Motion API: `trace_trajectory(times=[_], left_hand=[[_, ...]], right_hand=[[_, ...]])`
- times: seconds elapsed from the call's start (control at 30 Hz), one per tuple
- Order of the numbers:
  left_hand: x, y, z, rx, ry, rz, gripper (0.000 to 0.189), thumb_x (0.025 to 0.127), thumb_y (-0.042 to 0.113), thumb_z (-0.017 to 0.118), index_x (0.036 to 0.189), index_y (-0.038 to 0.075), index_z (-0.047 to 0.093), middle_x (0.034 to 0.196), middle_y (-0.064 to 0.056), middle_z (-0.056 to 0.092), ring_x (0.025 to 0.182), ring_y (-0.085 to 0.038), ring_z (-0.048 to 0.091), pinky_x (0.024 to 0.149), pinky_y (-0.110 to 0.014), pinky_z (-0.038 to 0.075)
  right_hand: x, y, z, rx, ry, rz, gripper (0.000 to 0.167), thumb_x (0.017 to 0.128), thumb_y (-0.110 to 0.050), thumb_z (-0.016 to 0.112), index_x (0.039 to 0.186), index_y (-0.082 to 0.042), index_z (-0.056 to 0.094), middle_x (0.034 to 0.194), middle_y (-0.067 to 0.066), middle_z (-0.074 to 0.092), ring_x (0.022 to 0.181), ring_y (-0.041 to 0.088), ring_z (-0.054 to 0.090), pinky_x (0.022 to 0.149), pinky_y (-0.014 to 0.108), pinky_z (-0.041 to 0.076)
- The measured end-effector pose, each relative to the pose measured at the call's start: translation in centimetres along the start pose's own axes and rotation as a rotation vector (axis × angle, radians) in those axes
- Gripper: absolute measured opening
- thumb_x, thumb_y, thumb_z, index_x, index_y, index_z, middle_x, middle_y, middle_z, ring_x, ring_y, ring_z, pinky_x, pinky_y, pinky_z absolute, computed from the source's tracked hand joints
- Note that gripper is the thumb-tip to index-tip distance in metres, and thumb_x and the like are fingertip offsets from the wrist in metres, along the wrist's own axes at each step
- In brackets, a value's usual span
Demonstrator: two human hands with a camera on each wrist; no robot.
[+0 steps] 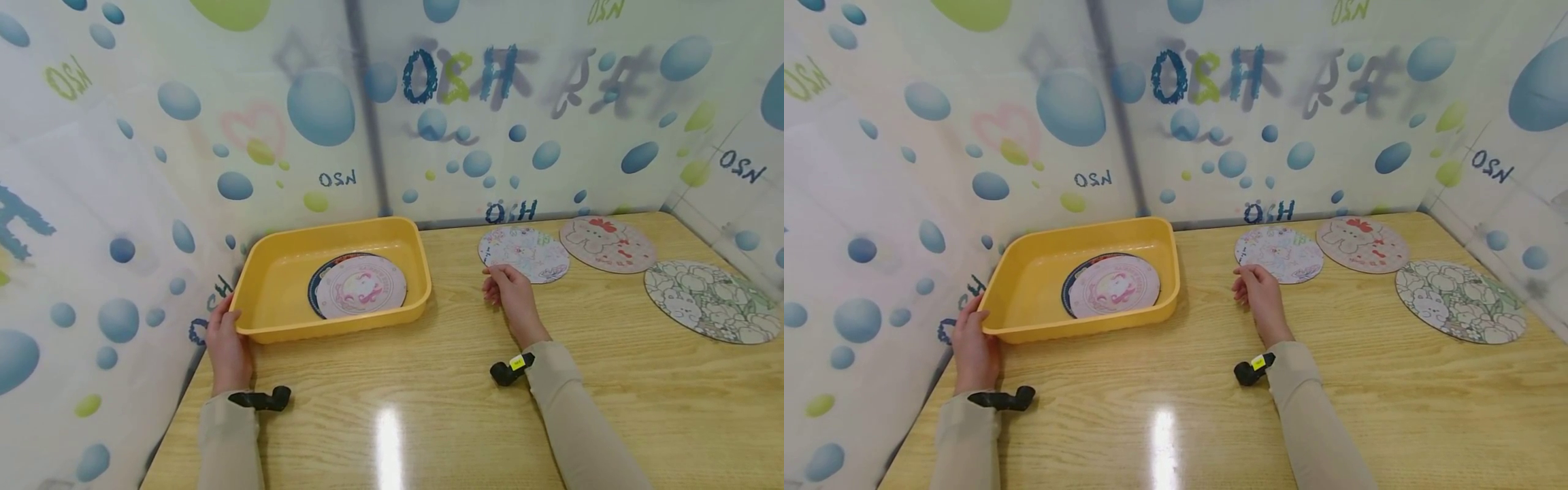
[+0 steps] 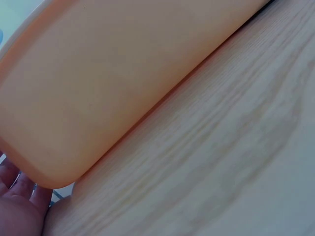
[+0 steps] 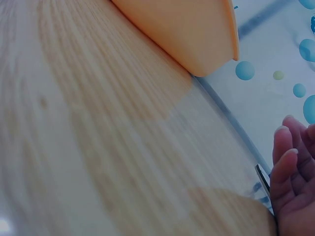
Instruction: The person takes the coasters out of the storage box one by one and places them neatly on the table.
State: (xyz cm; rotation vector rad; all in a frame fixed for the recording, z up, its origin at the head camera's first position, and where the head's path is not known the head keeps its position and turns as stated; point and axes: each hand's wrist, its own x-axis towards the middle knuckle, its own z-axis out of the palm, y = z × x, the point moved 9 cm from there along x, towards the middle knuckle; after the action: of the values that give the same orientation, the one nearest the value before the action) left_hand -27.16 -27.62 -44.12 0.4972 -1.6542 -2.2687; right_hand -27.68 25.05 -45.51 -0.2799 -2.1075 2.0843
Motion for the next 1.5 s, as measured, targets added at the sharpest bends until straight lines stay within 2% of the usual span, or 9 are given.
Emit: trace_trajectory(times=[0.57, 0.97, 1.5], left_hand=[[0.00, 0.06, 0.00, 0.002, 0.001, -0.015, 0.037, 0.093, 0.020, 0.042, 0.129, 0.019, 0.045, 0.138, 0.002, 0.031, 0.120, -0.016, 0.037, 0.097, -0.024, 0.034], [-0.04, 0.13, 0.02, -0.003, 0.005, 0.014, 0.037, 0.092, 0.017, 0.041, 0.128, 0.017, 0.046, 0.135, 0.000, 0.035, 0.118, -0.017, 0.039, 0.096, -0.023, 0.035], [-0.20, 0.14, 0.12, 0.026, -0.001, 0.010, 0.037, 0.092, 0.020, 0.042, 0.129, 0.019, 0.045, 0.136, 0.001, 0.034, 0.119, -0.016, 0.039, 0.097, -0.024, 0.034]], right_hand=[[0.09, 0.08, 0.02, -0.007, 0.002, 0.004, 0.039, 0.094, -0.033, 0.041, 0.109, 0.001, 0.054, 0.078, 0.006, 0.055, 0.059, 0.012, 0.051, 0.050, 0.019, 0.044], [-0.07, -0.38, 0.19, 0.028, -0.013, -0.015, 0.040, 0.094, -0.028, 0.042, 0.110, 0.007, 0.052, 0.075, 0.007, 0.054, 0.057, 0.012, 0.051, 0.047, 0.020, 0.043], [0.16, 0.05, 0.04, 0.027, 0.006, -0.017, 0.035, 0.093, -0.028, 0.043, 0.105, 0.003, 0.054, 0.074, 0.005, 0.055, 0.056, 0.012, 0.051, 0.047, 0.020, 0.043]])
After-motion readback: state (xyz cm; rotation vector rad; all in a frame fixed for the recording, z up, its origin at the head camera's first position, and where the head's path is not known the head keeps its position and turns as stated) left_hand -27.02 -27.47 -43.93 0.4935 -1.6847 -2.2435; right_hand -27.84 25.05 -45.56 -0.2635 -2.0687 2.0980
